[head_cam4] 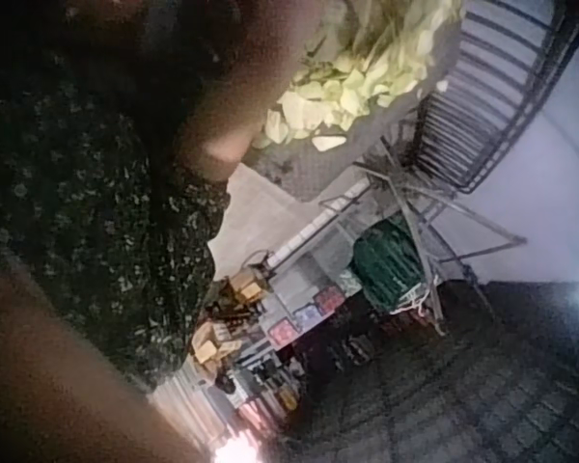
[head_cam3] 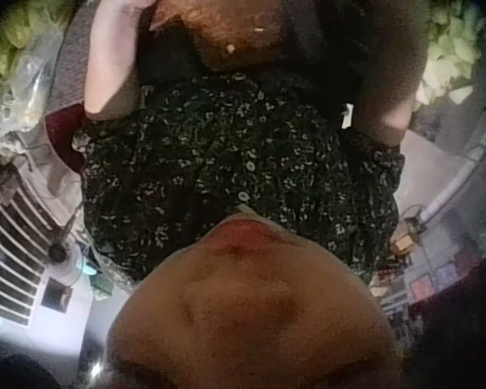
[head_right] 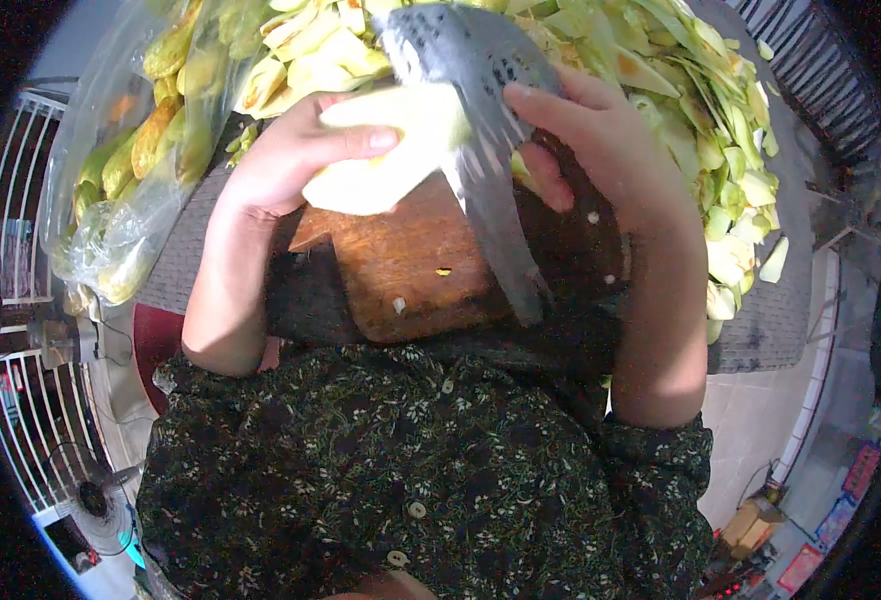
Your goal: The person slices green papayas using a large cleaver, placing the sliced pieces into a red bucket.
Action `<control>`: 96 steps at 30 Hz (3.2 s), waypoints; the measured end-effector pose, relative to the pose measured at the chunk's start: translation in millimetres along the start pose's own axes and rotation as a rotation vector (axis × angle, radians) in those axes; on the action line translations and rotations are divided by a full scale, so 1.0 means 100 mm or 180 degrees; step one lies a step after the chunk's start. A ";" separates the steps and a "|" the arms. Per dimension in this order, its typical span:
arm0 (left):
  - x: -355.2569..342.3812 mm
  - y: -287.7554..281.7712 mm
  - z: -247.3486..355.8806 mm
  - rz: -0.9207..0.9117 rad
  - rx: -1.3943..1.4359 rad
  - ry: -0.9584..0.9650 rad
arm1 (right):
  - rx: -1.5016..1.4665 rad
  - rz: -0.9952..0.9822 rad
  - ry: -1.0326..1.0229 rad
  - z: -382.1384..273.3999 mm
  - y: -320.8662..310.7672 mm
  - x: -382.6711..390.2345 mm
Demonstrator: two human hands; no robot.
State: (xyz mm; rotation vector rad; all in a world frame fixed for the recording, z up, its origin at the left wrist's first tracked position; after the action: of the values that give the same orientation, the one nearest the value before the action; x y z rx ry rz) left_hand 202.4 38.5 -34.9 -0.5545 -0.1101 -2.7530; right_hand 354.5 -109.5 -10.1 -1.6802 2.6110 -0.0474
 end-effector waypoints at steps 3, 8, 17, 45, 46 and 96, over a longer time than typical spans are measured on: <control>0.01 -0.01 0.00 -0.0035 -0.0226 -0.0091 | 0.0143 -0.0039 0.0224 0.01 0.02 0.03; 0.05 0.07 0.05 0.0352 0.0245 -0.0033 | -0.0464 0.0098 0.0152 0.08 0.11 0.01; -0.05 0.05 -0.09 -0.0132 -0.0067 -0.0370 | -0.0340 -0.0203 0.0300 0.14 0.16 0.00; -0.10 0.27 -0.12 0.0270 0.1167 0.0216 | -0.0453 0.0771 -0.0610 0.32 0.49 -0.03; -0.10 0.28 -0.13 0.0325 0.1463 0.0238 | -0.0488 0.0780 -0.0611 0.31 0.51 -0.02; 3.36 -1.67 -0.65 0.4680 -0.3150 -0.1256 | -0.1119 0.1066 -0.1075 0.37 -0.21 -0.33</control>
State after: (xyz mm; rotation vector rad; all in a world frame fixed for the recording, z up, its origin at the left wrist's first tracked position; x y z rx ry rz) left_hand -169.4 84.6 33.7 -0.8726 1.1166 -1.0834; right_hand 389.3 -88.4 -45.6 -1.1595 2.6936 0.6757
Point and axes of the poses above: each hand's wrist, its own x-axis away from the middle knuckle, its own y-axis out of the palm, z = x × y, the point moved 5 cm from there along -x, towards the middle knuckle, and after that the axes turned 14 degrees about -y, right-handed, at the moved point
